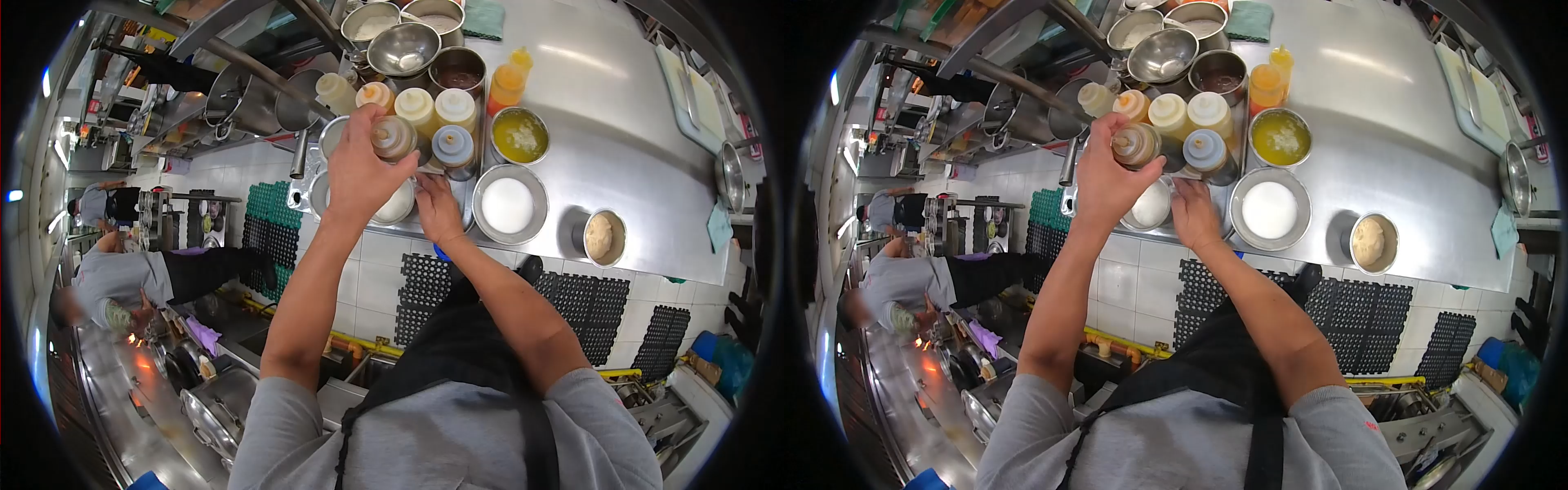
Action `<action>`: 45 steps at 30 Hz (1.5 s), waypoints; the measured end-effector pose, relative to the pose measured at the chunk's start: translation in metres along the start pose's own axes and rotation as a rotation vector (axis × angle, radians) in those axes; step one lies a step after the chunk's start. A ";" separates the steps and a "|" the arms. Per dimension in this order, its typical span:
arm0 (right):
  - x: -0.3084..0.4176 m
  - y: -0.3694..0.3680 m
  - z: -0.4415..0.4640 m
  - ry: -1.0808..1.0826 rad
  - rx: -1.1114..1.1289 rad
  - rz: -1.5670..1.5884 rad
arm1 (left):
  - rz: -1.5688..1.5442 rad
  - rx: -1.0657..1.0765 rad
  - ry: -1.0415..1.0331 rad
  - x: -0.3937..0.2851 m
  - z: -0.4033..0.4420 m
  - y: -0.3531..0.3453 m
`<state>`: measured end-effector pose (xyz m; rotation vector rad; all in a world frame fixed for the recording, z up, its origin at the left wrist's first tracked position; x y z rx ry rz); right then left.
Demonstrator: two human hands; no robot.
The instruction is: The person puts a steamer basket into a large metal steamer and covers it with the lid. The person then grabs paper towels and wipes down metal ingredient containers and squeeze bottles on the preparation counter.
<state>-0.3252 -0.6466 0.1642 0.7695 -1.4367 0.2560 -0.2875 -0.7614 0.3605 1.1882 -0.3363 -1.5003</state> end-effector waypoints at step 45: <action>0.024 0.006 -0.005 -0.087 0.276 -0.503 | -0.042 -0.002 0.037 0.000 0.006 0.016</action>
Point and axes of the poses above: each hand's wrist, its own z-axis towards the middle knuckle, its own y-axis out of the back of the hand, x = y × z, the point moved 4 cm from there along z, towards the middle knuckle, and after that the axes turned 10 degrees about -y, right-handed, at the moved point
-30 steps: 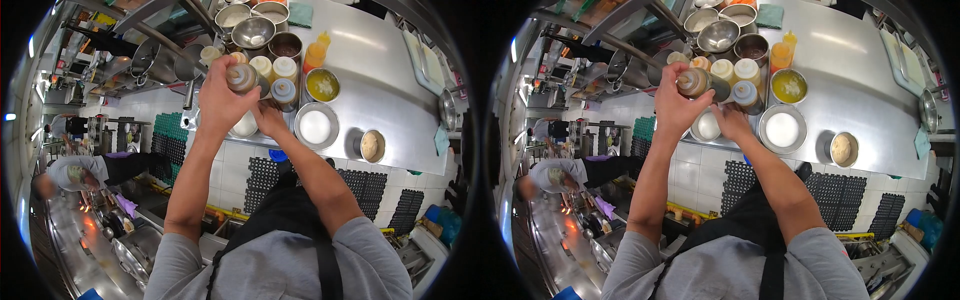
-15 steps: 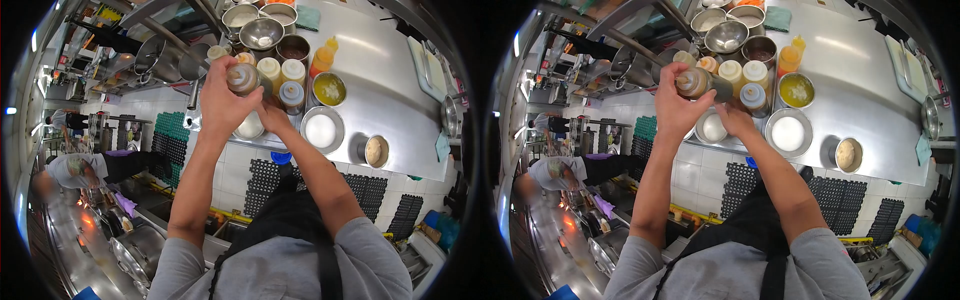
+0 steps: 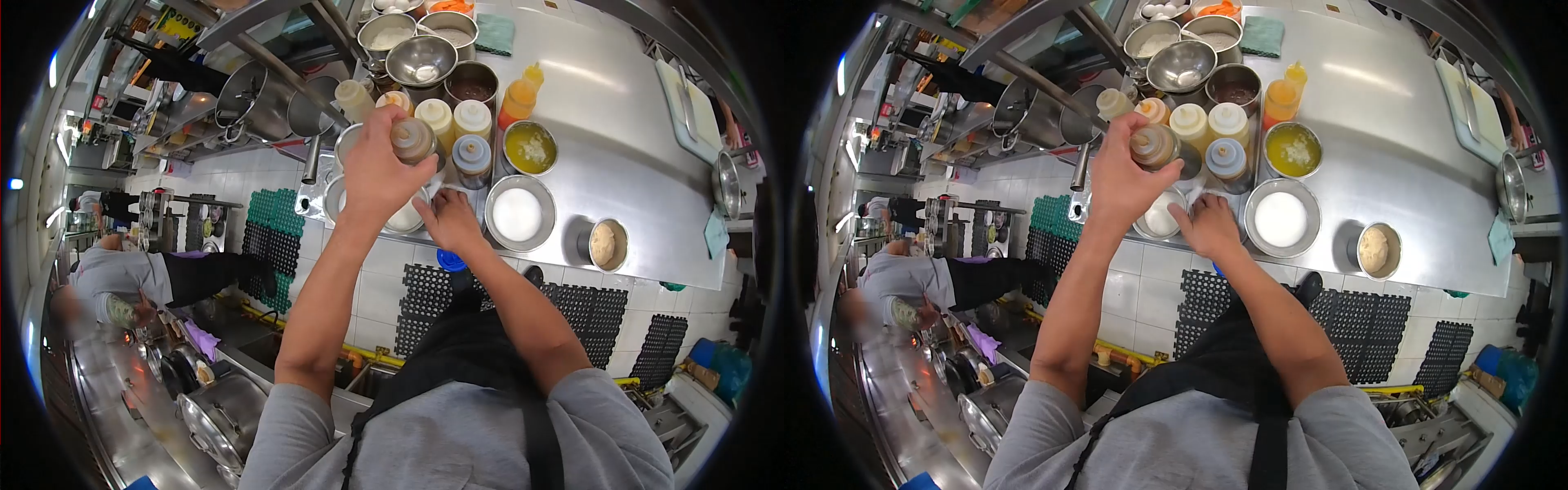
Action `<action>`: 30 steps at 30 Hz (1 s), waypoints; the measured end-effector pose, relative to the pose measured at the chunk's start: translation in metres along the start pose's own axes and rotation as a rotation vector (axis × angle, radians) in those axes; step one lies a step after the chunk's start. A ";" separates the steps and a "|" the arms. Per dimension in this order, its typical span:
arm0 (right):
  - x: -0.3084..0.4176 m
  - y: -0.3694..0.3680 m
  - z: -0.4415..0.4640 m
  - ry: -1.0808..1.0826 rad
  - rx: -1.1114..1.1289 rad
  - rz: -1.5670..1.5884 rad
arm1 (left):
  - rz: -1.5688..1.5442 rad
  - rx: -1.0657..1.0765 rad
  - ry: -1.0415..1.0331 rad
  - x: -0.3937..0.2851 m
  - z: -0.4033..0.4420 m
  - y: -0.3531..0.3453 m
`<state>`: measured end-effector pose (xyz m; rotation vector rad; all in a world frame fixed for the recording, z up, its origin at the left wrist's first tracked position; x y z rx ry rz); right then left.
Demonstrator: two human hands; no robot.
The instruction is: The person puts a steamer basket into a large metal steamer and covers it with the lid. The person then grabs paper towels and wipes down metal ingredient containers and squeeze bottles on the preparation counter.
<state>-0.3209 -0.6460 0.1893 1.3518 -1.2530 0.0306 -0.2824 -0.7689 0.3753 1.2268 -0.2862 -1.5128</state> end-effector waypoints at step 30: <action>-0.011 -0.005 -0.075 0.132 0.094 0.211 | 0.210 0.384 -0.065 -0.030 0.010 -0.067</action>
Point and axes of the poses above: each hand's wrist, its own z-axis towards the middle knuckle, its own y-axis out of the back of the hand, x = y × z, the point moved 4 cm from there along z, towards the middle knuckle, and after that the axes turned 10 degrees about -y, right-handed, at the moved point
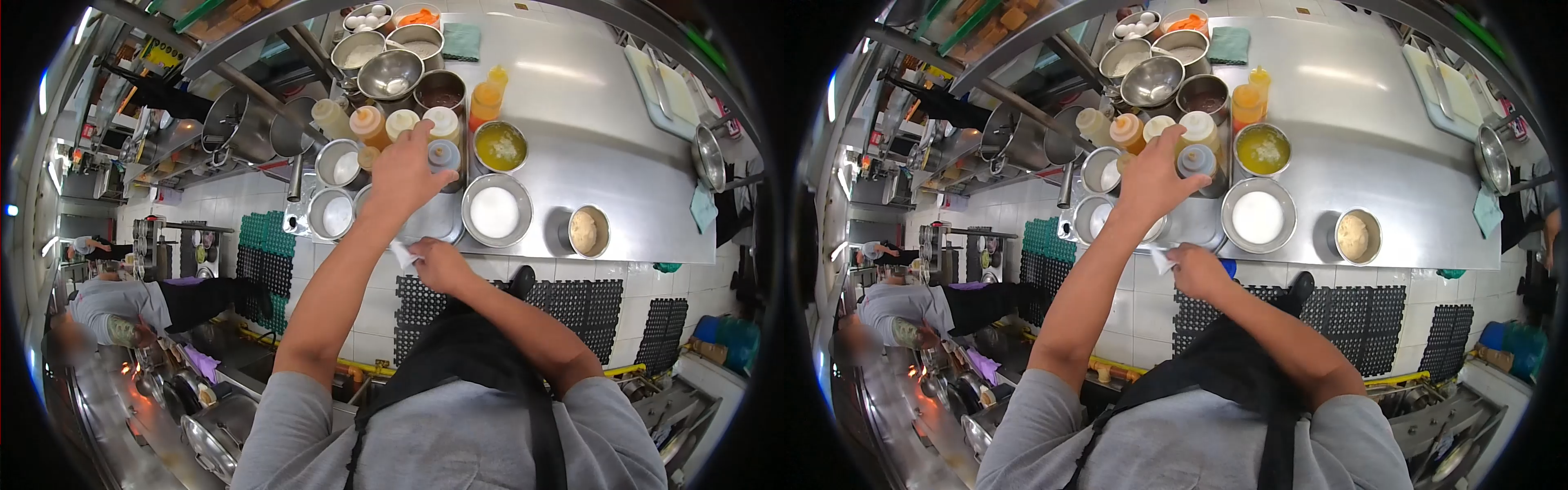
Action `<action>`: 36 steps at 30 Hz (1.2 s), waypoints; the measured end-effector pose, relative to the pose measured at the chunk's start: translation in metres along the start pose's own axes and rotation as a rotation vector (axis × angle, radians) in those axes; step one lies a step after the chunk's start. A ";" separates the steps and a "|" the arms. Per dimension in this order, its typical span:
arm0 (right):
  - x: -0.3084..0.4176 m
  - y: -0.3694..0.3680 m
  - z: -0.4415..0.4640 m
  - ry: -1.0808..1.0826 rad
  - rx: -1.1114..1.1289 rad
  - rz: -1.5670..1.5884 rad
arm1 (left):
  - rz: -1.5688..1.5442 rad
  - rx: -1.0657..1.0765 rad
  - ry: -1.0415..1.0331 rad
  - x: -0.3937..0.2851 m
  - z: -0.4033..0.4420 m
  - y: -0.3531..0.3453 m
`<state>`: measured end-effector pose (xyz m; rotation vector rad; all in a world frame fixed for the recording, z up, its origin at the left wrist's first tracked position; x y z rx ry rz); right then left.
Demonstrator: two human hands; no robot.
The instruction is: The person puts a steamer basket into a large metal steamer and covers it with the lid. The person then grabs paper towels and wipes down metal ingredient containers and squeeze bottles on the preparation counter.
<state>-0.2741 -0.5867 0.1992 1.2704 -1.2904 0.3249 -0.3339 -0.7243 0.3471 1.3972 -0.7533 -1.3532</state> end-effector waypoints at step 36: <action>0.040 0.103 0.063 0.166 -0.188 -0.619 | -0.163 -0.409 0.525 0.024 -0.307 0.085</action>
Point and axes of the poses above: each hand's wrist, its own z-axis towards the middle knuckle, its own y-axis out of the back of the hand, x = y × z, the point moved 4 cm from there along z, towards the middle knuckle, and after that the axes turned 10 degrees about -y, right-handed, at the moved point
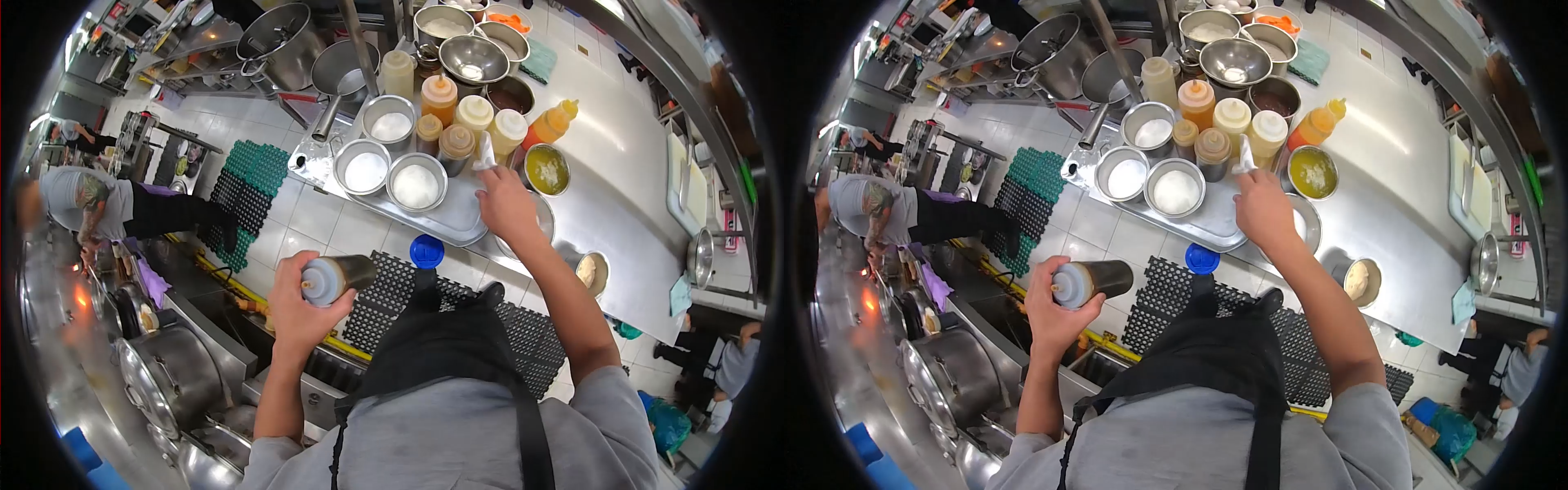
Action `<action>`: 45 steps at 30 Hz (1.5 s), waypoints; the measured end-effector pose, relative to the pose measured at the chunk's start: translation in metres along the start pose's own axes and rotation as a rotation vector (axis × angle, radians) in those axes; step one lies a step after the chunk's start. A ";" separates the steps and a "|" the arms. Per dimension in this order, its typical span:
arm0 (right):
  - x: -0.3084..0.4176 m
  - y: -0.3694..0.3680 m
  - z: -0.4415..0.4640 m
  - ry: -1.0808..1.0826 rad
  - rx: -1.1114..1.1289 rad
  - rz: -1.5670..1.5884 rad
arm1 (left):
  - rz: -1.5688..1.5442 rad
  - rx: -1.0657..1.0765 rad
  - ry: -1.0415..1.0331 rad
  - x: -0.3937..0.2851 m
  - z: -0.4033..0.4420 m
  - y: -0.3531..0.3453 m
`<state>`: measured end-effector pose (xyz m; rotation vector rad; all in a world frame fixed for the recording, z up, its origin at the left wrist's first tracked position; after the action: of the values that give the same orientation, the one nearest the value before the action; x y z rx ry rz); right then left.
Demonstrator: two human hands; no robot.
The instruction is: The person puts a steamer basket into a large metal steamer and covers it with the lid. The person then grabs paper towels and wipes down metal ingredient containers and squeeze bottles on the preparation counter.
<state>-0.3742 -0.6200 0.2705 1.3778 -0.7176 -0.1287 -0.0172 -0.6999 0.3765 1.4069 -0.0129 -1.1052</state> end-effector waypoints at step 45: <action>0.068 -0.112 -0.044 0.385 0.177 -0.156 | -0.047 -0.011 0.135 0.032 -0.037 -0.006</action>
<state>-0.2614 -0.6404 0.1927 1.5706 -0.3049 0.0794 0.0187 -0.6894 0.3446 1.4755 0.1238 -1.0457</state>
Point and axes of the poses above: each hand's wrist, its own z-axis towards the middle knuckle, its own y-axis out of the back of the hand, x = y × z, the point moved 4 cm from there along z, towards the middle knuckle, and after that the axes turned 10 degrees about -y, right-handed, at the moved point
